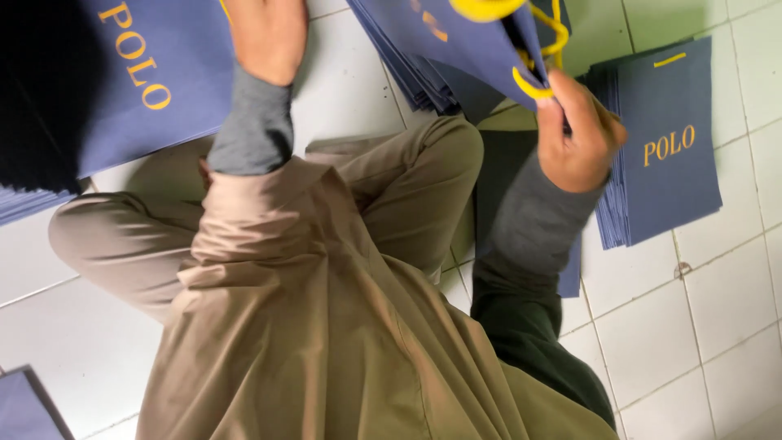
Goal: Tucking pre-attached rope handles into paper shopping bags and restacking them.
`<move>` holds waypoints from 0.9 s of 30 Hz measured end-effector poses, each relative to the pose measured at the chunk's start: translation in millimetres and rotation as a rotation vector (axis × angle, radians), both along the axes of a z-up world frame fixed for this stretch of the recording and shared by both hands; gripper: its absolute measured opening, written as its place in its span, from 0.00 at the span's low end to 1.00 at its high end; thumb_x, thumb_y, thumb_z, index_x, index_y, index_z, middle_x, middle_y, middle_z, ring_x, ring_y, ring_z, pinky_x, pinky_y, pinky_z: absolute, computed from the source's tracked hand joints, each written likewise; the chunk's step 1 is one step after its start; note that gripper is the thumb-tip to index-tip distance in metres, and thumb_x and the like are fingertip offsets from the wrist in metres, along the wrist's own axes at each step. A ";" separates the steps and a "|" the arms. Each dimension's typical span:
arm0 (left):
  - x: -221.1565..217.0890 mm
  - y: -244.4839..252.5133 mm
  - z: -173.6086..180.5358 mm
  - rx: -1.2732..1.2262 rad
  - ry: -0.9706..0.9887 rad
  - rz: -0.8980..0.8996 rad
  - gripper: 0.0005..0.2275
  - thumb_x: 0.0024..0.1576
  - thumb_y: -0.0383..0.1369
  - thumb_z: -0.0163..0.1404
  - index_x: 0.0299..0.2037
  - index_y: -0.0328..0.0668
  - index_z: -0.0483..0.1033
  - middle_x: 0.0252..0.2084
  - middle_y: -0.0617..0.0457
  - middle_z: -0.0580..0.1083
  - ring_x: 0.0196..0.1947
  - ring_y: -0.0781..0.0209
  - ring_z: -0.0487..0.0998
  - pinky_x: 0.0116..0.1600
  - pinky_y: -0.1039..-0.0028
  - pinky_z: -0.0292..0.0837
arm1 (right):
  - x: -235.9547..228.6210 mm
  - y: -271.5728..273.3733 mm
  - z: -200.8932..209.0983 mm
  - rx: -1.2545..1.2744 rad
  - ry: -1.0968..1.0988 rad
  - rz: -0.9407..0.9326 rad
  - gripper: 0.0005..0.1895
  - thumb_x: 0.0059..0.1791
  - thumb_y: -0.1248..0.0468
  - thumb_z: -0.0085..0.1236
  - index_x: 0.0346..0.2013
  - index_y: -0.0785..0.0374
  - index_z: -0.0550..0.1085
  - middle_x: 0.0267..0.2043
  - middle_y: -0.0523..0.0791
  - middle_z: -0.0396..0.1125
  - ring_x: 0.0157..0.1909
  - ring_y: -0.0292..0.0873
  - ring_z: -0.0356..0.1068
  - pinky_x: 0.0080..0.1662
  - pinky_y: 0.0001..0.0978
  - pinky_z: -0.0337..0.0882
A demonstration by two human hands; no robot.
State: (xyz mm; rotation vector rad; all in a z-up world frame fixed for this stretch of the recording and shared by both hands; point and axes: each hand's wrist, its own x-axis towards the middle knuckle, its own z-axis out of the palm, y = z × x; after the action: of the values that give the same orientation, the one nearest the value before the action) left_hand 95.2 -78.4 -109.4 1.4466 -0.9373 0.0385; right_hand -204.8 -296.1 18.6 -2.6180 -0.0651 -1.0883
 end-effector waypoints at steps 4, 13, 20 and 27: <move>-43.5 54.1 97.1 -0.059 -0.010 -0.025 0.09 0.70 0.29 0.51 0.50 0.27 0.70 0.38 0.44 0.71 0.34 0.56 0.72 0.39 0.70 0.68 | 0.9 24.9 26.9 0.023 0.059 0.074 0.17 0.50 0.90 0.60 0.52 0.81 0.76 0.39 0.63 0.76 0.28 0.48 0.68 0.30 0.35 0.65; -75.7 74.4 95.3 -0.220 0.266 -0.158 0.16 0.70 0.22 0.50 0.65 0.36 0.60 0.49 0.38 0.73 0.40 0.50 0.79 0.50 0.65 0.85 | 5.1 53.4 53.1 -0.039 0.304 0.138 0.18 0.48 0.88 0.63 0.52 0.84 0.76 0.42 0.64 0.75 0.33 0.53 0.73 0.36 0.39 0.72; -76.7 64.1 103.2 -0.207 0.194 -0.109 0.17 0.61 0.15 0.46 0.59 0.36 0.66 0.37 0.47 0.71 0.33 0.61 0.67 0.39 0.74 0.64 | 4.4 87.8 73.9 -0.290 0.116 0.728 0.07 0.44 0.76 0.64 0.37 0.70 0.78 0.43 0.53 0.74 0.45 0.51 0.75 0.55 0.47 0.74; -97.2 65.0 120.3 0.018 0.054 -0.011 0.26 0.62 0.16 0.47 0.69 0.35 0.51 0.42 0.45 0.77 0.26 0.64 0.62 0.32 0.77 0.61 | 12.3 112.8 94.0 0.138 0.323 0.153 0.14 0.49 0.87 0.64 0.49 0.80 0.77 0.45 0.58 0.75 0.35 0.46 0.70 0.36 0.31 0.66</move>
State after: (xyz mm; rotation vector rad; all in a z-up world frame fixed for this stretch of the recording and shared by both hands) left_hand -2.0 -13.4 10.9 1.4519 -0.9034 -0.0170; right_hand -192.5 -183.3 112.7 -2.5785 -0.1118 -0.5893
